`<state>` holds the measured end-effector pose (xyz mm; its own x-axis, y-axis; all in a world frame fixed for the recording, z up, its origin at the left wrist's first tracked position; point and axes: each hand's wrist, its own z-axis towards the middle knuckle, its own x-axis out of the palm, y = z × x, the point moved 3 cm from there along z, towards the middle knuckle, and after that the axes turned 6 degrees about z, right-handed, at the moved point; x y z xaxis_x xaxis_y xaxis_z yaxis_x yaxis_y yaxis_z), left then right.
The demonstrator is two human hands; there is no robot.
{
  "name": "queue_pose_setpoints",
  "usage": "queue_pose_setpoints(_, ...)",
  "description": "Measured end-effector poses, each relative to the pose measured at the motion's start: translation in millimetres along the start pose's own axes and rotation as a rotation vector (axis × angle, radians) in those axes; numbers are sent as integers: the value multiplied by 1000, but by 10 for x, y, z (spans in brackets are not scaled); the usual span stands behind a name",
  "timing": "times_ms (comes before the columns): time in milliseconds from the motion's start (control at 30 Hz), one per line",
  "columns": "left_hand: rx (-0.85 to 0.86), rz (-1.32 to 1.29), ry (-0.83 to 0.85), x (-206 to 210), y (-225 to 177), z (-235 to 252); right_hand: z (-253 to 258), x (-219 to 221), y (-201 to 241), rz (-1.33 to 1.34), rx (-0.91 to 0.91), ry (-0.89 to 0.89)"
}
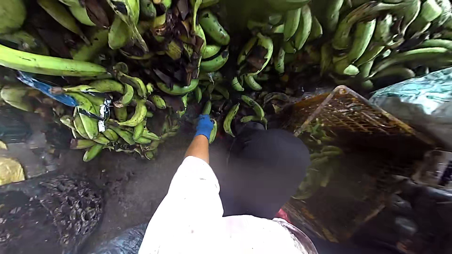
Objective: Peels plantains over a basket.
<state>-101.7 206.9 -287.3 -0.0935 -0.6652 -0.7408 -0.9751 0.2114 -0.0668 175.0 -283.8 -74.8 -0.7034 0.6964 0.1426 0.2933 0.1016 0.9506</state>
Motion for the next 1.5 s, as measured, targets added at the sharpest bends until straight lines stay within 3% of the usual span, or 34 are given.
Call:
queue_pose_setpoints(33, 60, -2, 12, 24, -129, -40, 67, 475, 145, 9, 91, -190)
queue_pose_setpoints(100, 281, -38, -53, 36, -406, -220, 187, 892, 315, 5, 220, -199)
queue_pose_setpoints(167, 520, -222, -200, -153, -634, -516, 184, 825, 218, 56, 204, -158)
queue_pose_setpoints(267, 772, -798, -285, -972, -924, -1257, 97, 363, -195, 220, 137, -63)
queue_pose_setpoints(333, 951, -1099, -141, -1401, -890, -1851, 70, 502, -73, 239, 130, -229)
queue_pose_setpoints(400, 1124, -1182, 63, -1646, -896, -2127, 77, 592, 76, 324, 135, -246)
queue_pose_setpoints(433, 1215, -1189, 178, -1742, -1003, -2172, 85, 690, 193, 411, 131, -249)
queue_pose_setpoints(467, 1303, -1207, 282, -1830, -1202, -2229, 89, 906, 386, 431, 141, -382)
queue_pose_setpoints(533, 1429, -1264, 466, -1914, -1775, -2461, 76, 984, 547, 431, 78, -484)
queue_pose_setpoints(600, 1465, -1268, 556, -1726, -2219, -2775, 85, 553, 303, 481, -98, -371)
queue_pose_setpoints(700, 1381, -976, 546, -1139, -2561, -3040, -57, 228, 214, 523, -272, -475)
queue_pose_setpoints(800, 1290, -618, 310, -563, -2822, -2782, -336, 109, 250, 517, -311, -619)
queue_pose_setpoints(833, 1258, -677, 332, -519, -2823, -2774, -409, 109, 259, 481, -306, -660)
queue_pose_setpoints(933, 1219, -1031, 602, -652, -2746, -2985, -535, 308, 66, 389, -323, -710)
queue_pose_setpoints(1000, 1215, -1032, 587, -711, -2767, -3085, -459, 537, -121, 312, -288, -681)
queue_pose_setpoints(1100, 1178, -968, 409, -638, -2734, -3126, -377, 934, -139, 89, -222, -617)
queue_pose_setpoints(1233, 1310, -909, 354, -636, -2604, -3272, -510, 1181, 491, 30, -826, -554)
queue_pose_setpoints(1267, 1352, -909, 365, -649, -2598, -3297, -510, 1165, 553, -35, -859, -536)
queue_pose_setpoints(1300, 1391, -920, 398, -670, -2587, -3311, -471, 1130, 478, -115, -779, -528)
queue_pose_setpoints(1400, 1447, -1064, 665, -756, -2568, -3252, -292, 1024, -267, -141, -64, -340)
queue_pose_setpoints(1433, 1437, -1129, 780, -819, -2642, -3217, -248, 999, -375, -71, 87, -271)
queue_pose_setpoints(1500, 1370, -1191, 897, -932, -2780, -3226, -227, 945, -114, 104, 119, -229)
